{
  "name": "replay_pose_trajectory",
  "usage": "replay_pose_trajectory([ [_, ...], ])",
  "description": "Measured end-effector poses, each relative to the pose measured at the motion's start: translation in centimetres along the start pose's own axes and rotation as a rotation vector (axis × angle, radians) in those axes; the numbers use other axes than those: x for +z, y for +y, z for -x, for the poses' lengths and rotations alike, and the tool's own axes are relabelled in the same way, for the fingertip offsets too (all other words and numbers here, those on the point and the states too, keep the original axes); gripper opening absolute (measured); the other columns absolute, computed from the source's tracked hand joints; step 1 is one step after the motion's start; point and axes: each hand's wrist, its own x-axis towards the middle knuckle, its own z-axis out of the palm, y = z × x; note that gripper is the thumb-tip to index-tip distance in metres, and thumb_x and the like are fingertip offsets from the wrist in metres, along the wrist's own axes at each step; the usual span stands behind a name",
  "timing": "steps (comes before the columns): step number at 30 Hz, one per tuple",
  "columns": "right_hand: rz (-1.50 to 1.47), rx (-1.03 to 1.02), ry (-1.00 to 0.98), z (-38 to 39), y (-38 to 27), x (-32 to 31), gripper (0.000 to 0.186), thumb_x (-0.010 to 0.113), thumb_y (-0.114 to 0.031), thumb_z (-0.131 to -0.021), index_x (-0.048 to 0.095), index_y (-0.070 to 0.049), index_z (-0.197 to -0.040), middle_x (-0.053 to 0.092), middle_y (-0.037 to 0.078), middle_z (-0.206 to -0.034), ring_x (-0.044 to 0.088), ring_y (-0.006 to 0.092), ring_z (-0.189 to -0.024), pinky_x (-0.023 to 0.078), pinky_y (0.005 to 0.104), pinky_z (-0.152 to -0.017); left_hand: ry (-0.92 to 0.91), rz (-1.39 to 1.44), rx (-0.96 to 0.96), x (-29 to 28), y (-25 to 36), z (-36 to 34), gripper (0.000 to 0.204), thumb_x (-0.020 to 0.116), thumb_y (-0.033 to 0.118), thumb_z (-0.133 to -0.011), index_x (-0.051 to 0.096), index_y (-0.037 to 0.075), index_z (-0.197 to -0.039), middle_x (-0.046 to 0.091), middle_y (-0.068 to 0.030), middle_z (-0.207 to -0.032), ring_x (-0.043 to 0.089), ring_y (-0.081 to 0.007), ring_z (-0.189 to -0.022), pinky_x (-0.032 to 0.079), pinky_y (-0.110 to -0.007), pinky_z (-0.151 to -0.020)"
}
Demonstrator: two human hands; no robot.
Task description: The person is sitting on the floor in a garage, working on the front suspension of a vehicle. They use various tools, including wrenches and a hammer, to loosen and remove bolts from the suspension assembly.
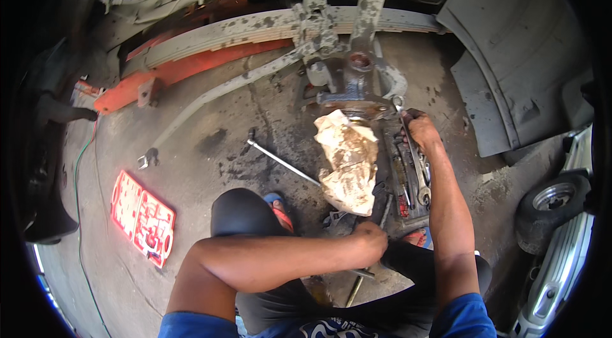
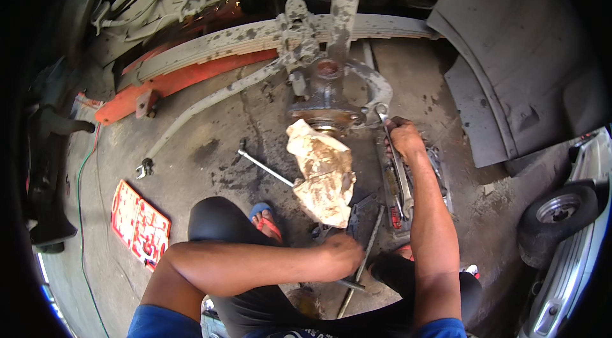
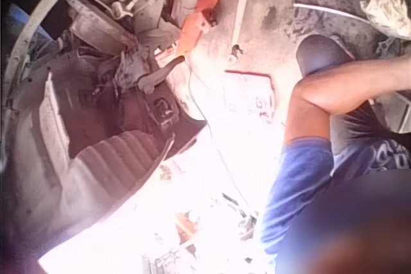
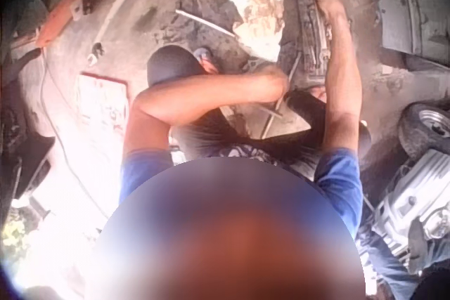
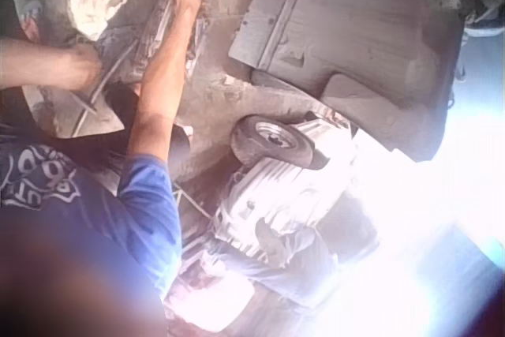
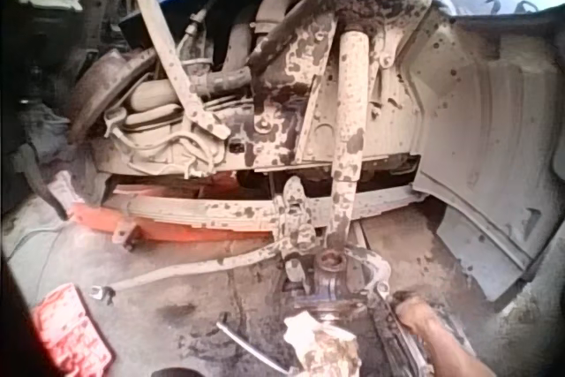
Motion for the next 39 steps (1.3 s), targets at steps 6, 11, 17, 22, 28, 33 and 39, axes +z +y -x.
replay_pose_trajectory([
  [6, -0.327, 0.132, -0.048, -0.4, 0.6, 3.4, 0.019, 0.044, -0.018, -0.107, 0.055, -0.007, -0.116, 0.061, 0.010, -0.075, 0.061, 0.0230, -0.055, 0.056, 0.0406, -0.048, 0.081, -0.203, -0.094, 3.1, 1.2, -0.5, 0.015, 0.069, 0.022, -0.059, 0.074, 0.009, -0.065, 0.063, -0.0105, -0.062, 0.061, -0.0321, -0.059, 0.043, -0.048, -0.041],
  [11, 0.429, -0.016, -0.093, -2.7, -0.5, -1.2, 0.041, 0.054, -0.042, -0.105, 0.064, -0.002, -0.105, 0.064, 0.009, -0.076, 0.058, 0.0199, -0.058, 0.048, 0.0378, -0.056, -0.341, -0.177, 0.150, 3.6, 1.6, -3.1, 0.018, 0.071, 0.021, -0.068, 0.080, 0.010, -0.080, 0.068, -0.0118, -0.069, 0.064, -0.0363, -0.064, 0.046, -0.053, -0.042],
  [17, 0.634, -0.573, 0.005, -7.0, -0.7, -5.9, 0.042, 0.064, -0.040, -0.099, 0.069, 0.000, -0.113, 0.068, 0.012, -0.084, 0.062, 0.0257, -0.074, 0.049, 0.0413, -0.072, -0.423, -0.280, 0.152, 3.8, 2.0, -2.8, 0.017, 0.074, 0.019, -0.070, 0.081, 0.012, -0.084, 0.070, -0.0095, -0.074, 0.067, -0.0363, -0.070, 0.050, -0.054, -0.048],
  [22, 0.387, -0.279, -0.089, -3.3, -1.1, -4.2, 0.043, 0.066, -0.042, -0.098, 0.069, -0.001, -0.111, 0.067, 0.008, -0.078, 0.062, 0.0215, -0.066, 0.051, 0.0359, -0.065, -0.081, -0.131, 0.054, 2.5, 2.2, -0.8, 0.017, 0.073, 0.016, -0.064, 0.079, 0.012, -0.079, 0.069, -0.0086, -0.072, 0.066, -0.0326, -0.068, 0.052, -0.051, -0.049],
  [28, -0.018, 0.025, -0.141, 0.5, -0.4, 0.7, 0.031, 0.062, -0.029, -0.103, 0.060, -0.001, -0.117, 0.062, 0.006, -0.076, 0.060, 0.0170, -0.057, 0.055, 0.0345, -0.052, -0.242, 0.076, 0.042, -0.6, 0.7, -0.5, 0.015, 0.071, 0.010, -0.066, 0.076, 0.010, -0.080, 0.070, -0.0049, -0.078, 0.070, -0.0245, -0.075, 0.053, -0.045, -0.051],
  [33, -0.228, 0.087, -0.107, 1.1, -1.6, 2.4, 0.027, 0.058, -0.025, -0.105, 0.059, -0.001, -0.116, 0.061, 0.007, -0.077, 0.062, 0.0200, -0.059, 0.059, 0.0377, -0.053, -0.505, 0.085, -0.022, -2.9, 0.0, -1.0, 0.022, 0.071, 0.009, -0.074, 0.076, 0.008, -0.095, 0.071, -0.0054, -0.084, 0.070, -0.0261, -0.085, 0.056, -0.042, -0.062],
  [39, -0.385, 0.176, -0.105, 0.0, -1.5, 3.0, 0.025, 0.057, -0.025, -0.106, 0.057, 0.000, -0.110, 0.062, 0.011, -0.082, 0.065, 0.0248, -0.064, 0.063, 0.0450, -0.058, -0.493, 0.088, 0.046, -4.1, 0.1, -0.6, 0.030, 0.075, 0.005, -0.073, 0.077, 0.006, -0.102, 0.072, -0.0079, -0.097, 0.070, -0.0289, -0.090, 0.057, -0.043, -0.063],
])
